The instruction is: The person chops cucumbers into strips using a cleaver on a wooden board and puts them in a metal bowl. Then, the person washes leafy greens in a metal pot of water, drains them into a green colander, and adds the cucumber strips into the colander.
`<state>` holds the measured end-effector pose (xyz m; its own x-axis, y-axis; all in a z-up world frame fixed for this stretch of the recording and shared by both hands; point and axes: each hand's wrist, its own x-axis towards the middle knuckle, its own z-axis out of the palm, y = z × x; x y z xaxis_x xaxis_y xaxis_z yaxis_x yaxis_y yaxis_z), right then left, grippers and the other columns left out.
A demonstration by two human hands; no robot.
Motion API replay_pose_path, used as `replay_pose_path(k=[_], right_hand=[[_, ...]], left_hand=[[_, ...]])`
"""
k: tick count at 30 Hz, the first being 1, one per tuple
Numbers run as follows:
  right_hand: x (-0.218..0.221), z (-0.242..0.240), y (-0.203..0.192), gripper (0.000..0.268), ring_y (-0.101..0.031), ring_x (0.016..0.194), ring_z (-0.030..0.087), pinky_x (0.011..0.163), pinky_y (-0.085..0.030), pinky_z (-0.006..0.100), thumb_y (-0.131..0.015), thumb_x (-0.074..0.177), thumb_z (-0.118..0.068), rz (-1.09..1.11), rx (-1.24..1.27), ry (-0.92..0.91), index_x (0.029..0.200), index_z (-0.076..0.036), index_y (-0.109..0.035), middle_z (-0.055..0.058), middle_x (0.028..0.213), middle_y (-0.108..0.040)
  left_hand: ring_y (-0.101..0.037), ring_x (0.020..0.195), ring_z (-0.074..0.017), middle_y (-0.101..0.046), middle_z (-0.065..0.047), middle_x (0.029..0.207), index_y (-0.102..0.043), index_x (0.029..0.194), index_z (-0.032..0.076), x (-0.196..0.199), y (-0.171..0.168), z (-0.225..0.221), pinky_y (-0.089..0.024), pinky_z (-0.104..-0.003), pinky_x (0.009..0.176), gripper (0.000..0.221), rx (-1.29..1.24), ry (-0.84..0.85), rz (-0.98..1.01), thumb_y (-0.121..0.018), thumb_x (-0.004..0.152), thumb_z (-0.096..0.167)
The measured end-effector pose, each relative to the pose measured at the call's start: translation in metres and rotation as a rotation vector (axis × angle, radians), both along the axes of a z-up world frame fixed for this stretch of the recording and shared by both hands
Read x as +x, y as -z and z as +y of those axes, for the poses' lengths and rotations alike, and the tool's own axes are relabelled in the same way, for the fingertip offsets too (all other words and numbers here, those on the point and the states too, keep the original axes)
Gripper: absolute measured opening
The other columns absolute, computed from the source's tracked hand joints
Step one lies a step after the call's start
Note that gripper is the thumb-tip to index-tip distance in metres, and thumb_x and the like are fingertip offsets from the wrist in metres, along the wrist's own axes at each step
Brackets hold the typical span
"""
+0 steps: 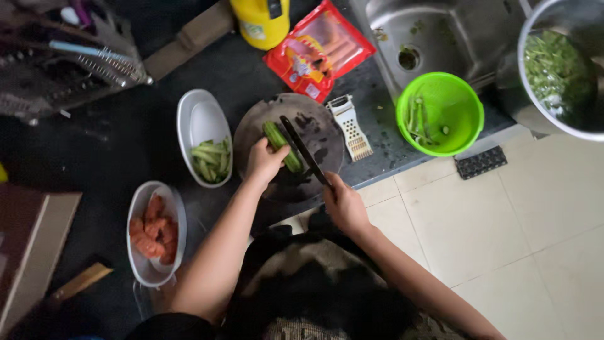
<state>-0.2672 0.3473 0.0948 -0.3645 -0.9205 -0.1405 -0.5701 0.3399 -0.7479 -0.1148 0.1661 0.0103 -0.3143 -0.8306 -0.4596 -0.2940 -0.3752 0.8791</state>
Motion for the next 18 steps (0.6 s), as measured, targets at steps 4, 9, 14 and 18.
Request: replay_pose_path(k=[4, 9, 14, 18], right_hand=[[0.013, -0.008, 0.005, 0.034, -0.068, 0.09, 0.048, 0.076, -0.054, 0.053, -0.058, 0.096, -0.017, 0.034, 0.044, -0.053, 0.129, -0.005, -0.059, 0.028, 0.099, -0.071], [0.013, -0.011, 0.001, 0.032, -0.067, 0.091, 0.05, 0.078, -0.054, 0.056, -0.057, 0.099, -0.018, 0.083, 0.044, -0.114, 0.128, -0.004, -0.058, 0.03, 0.101, -0.071], [0.023, -0.007, -0.012, 0.031, -0.067, 0.086, 0.052, 0.074, -0.053, 0.059, -0.053, 0.1, -0.016, 0.155, 0.032, -0.118, 0.128, -0.002, -0.055, 0.031, 0.097, -0.07], [0.03, -0.005, -0.022, 0.024, -0.067, 0.08, 0.051, 0.069, -0.052, 0.06, -0.054, 0.101, -0.019, 0.208, 0.113, -0.121, 0.118, -0.002, -0.055, 0.03, 0.091, -0.07]], left_hand=[[-0.071, 0.086, -0.0256, -0.075, -0.015, 0.094, -0.072, 0.119, 0.001, 0.003, 0.015, 0.004, -0.056, -0.04, 0.071, 0.042, -0.451, -0.031, -0.359, -0.088, 0.085, 0.02], [-0.072, 0.08, -0.0164, -0.072, -0.009, 0.099, -0.065, 0.132, 0.005, -0.003, 0.026, 0.021, -0.063, -0.032, 0.059, 0.05, -0.014, -0.311, 0.092, -0.08, 0.086, 0.017], [-0.068, 0.075, -0.0106, -0.072, -0.005, 0.096, -0.067, 0.133, 0.006, -0.004, 0.03, 0.028, -0.061, -0.029, 0.057, 0.05, -0.04, -0.402, 0.134, -0.081, 0.086, 0.015], [-0.064, 0.069, -0.0095, -0.072, -0.004, 0.089, -0.068, 0.134, 0.006, -0.008, 0.03, 0.03, -0.054, -0.028, 0.053, 0.051, -0.078, -0.439, 0.119, -0.083, 0.086, 0.014]])
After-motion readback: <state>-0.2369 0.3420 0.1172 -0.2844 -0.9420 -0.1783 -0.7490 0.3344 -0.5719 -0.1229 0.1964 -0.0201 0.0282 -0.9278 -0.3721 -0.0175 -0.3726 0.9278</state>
